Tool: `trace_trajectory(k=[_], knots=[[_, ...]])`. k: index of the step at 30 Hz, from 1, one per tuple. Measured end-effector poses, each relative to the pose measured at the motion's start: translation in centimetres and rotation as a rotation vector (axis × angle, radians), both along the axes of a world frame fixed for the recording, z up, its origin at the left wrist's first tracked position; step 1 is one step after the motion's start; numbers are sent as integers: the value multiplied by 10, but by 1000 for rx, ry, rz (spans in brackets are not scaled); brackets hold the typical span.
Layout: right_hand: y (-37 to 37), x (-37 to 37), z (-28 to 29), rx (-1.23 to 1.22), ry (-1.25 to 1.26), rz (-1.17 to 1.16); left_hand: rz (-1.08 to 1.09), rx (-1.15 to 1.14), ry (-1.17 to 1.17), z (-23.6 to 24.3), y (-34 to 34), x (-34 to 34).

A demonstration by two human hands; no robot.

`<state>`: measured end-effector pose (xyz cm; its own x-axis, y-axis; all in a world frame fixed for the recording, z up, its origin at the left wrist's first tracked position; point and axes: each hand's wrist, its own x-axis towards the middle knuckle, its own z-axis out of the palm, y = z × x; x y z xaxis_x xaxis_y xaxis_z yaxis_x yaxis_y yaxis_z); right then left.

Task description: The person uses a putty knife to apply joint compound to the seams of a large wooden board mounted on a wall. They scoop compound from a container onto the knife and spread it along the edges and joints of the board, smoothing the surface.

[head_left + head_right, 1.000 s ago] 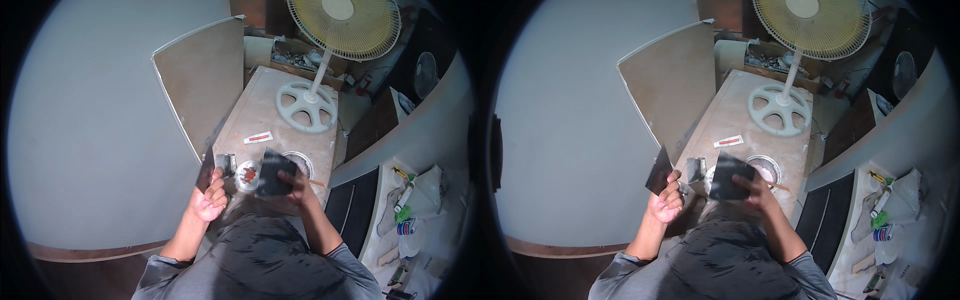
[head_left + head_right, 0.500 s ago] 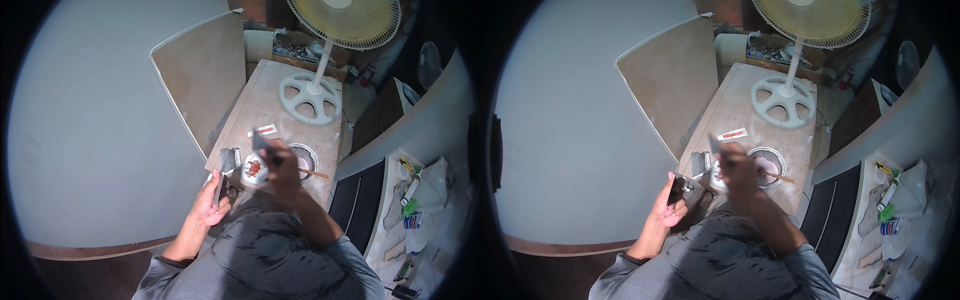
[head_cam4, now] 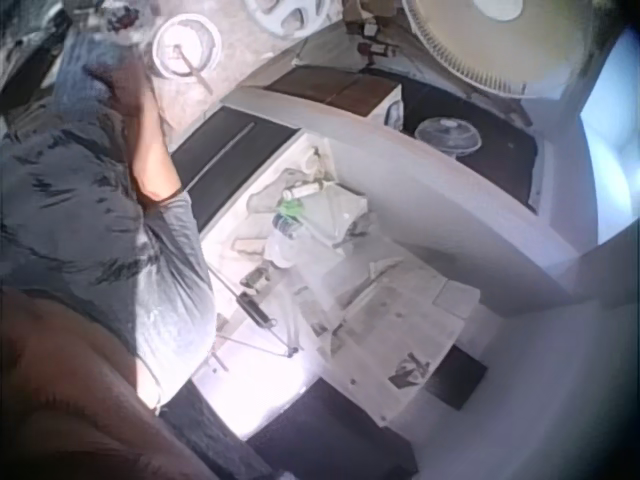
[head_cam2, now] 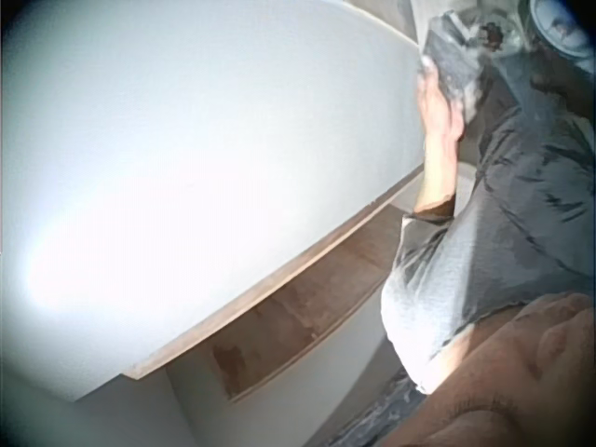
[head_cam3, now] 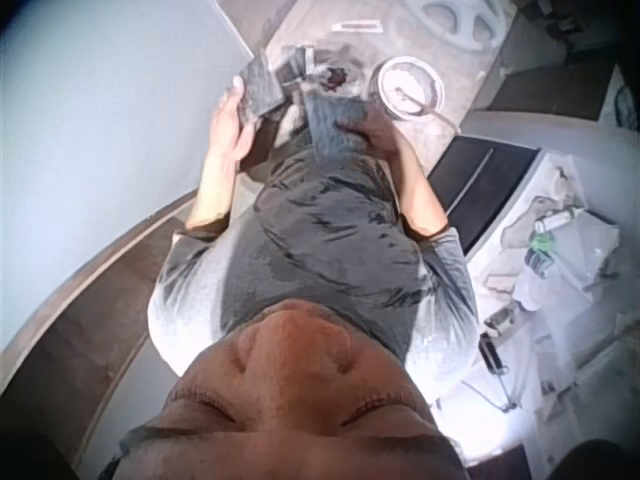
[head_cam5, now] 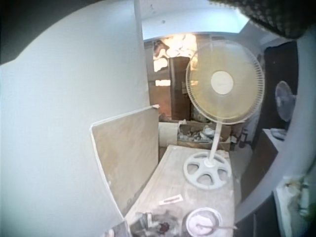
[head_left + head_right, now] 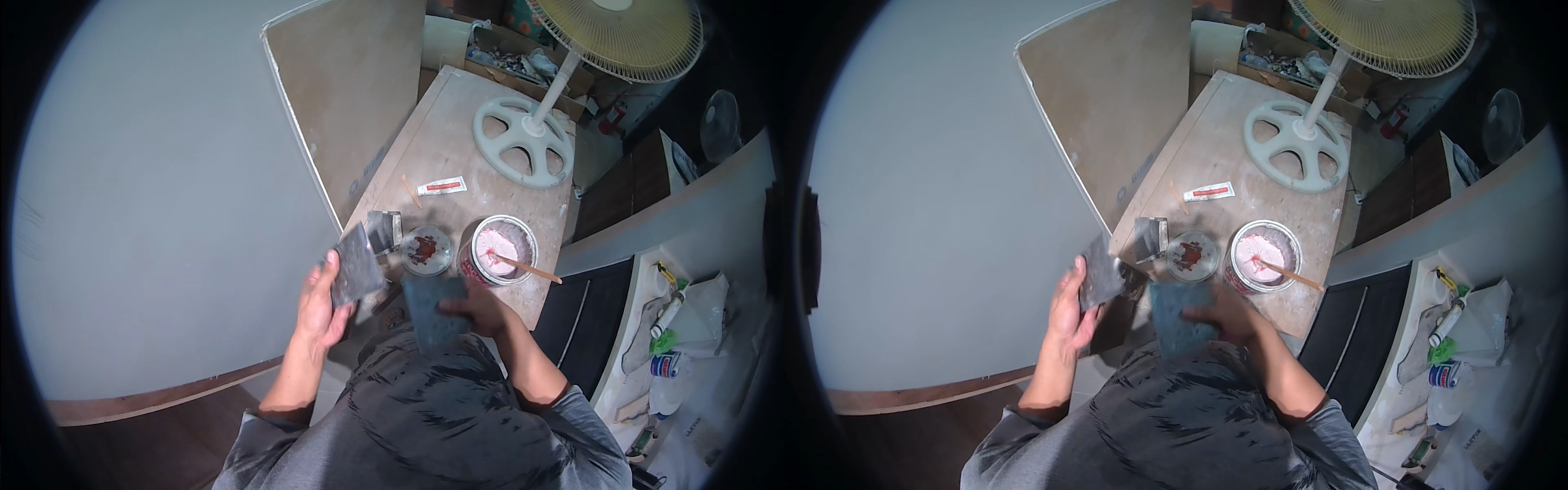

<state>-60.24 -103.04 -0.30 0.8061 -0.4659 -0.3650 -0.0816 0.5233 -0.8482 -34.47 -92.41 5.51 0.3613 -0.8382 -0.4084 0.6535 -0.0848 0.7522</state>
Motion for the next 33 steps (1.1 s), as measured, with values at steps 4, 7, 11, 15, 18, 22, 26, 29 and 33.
trace_trajectory(k=[4,7,11,15,18,22,26,29,33], knots=[[-7,24,15,-715,259,-129,150,32,-653,-20,-14,19],[11,71,30,-1375,222,-48,136,79,-813,-21,-7,19],[22,113,10,-1452,266,-26,55,107,-1033,-36,-1,33],[1,133,-30,-1174,409,-90,-238,200,-926,-54,18,57],[-2,130,-50,-938,342,-177,-255,235,-948,-63,20,70],[21,109,-80,-758,550,-244,-204,228,-916,-100,17,101],[59,60,-221,-292,549,-535,-214,271,-837,-106,20,115],[75,36,-246,115,264,-1016,-206,237,-793,-121,27,126],[85,13,-275,308,280,-1232,-404,392,-879,-99,21,132]])
